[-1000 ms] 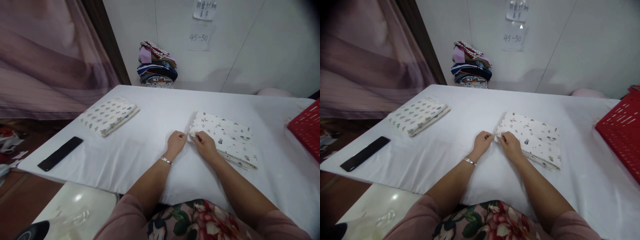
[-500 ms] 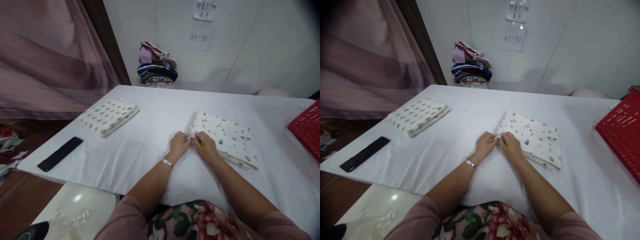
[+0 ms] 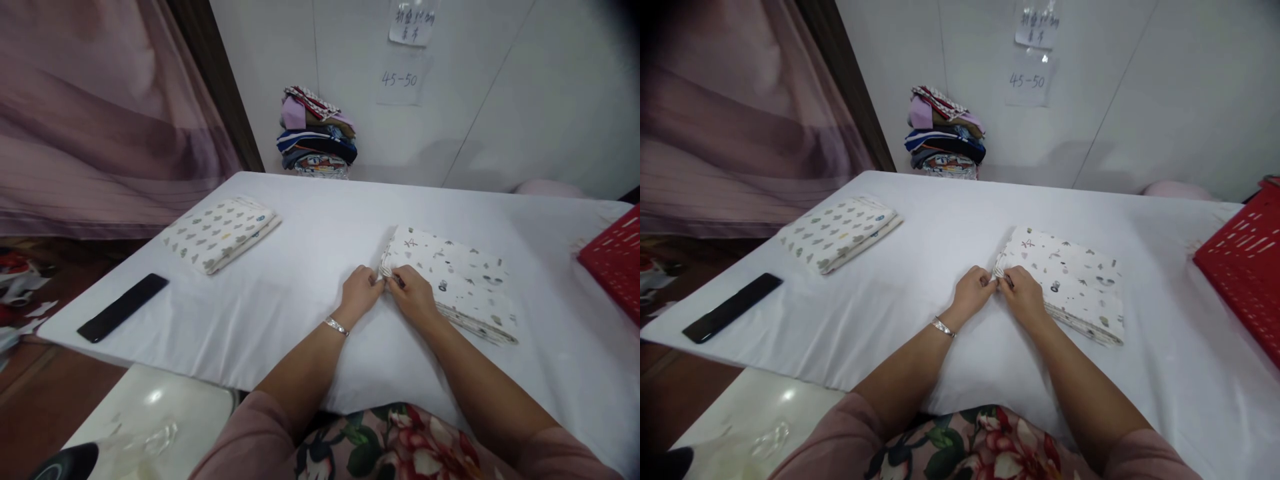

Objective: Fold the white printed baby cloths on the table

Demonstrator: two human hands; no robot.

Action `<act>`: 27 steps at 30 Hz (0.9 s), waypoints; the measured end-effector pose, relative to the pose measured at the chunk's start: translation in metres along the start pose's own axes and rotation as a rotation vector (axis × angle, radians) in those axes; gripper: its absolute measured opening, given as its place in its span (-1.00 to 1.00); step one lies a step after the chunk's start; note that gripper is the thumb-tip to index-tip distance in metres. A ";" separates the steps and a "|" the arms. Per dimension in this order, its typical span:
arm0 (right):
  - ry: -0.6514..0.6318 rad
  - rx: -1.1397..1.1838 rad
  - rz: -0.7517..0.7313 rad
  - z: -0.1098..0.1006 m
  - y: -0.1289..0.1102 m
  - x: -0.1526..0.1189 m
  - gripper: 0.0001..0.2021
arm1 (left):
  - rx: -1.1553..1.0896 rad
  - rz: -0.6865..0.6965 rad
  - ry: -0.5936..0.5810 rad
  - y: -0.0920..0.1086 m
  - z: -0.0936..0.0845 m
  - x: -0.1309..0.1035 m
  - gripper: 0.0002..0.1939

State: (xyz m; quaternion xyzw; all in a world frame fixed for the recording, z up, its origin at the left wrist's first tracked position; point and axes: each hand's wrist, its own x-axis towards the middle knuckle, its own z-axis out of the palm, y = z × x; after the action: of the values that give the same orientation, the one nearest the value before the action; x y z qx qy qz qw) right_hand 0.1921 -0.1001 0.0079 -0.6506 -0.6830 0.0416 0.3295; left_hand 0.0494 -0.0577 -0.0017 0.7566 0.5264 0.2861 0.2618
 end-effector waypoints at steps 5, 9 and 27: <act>-0.014 -0.059 -0.041 0.002 0.001 -0.001 -0.89 | -0.122 -0.129 -0.049 -0.002 0.000 0.005 -0.85; -0.035 -0.131 -0.088 0.003 0.001 0.000 -0.88 | -0.303 -0.203 -0.072 -0.004 0.002 0.008 -0.93; -0.022 -0.031 -0.008 0.005 0.006 0.000 -0.84 | 0.053 -0.031 0.006 -0.007 -0.009 0.005 -0.82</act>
State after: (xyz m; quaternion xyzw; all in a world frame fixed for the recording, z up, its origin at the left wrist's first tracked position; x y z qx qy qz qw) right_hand 0.1950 -0.0975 0.0007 -0.6525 -0.6897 0.0367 0.3119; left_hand 0.0401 -0.0504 0.0006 0.7543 0.5463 0.2700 0.2444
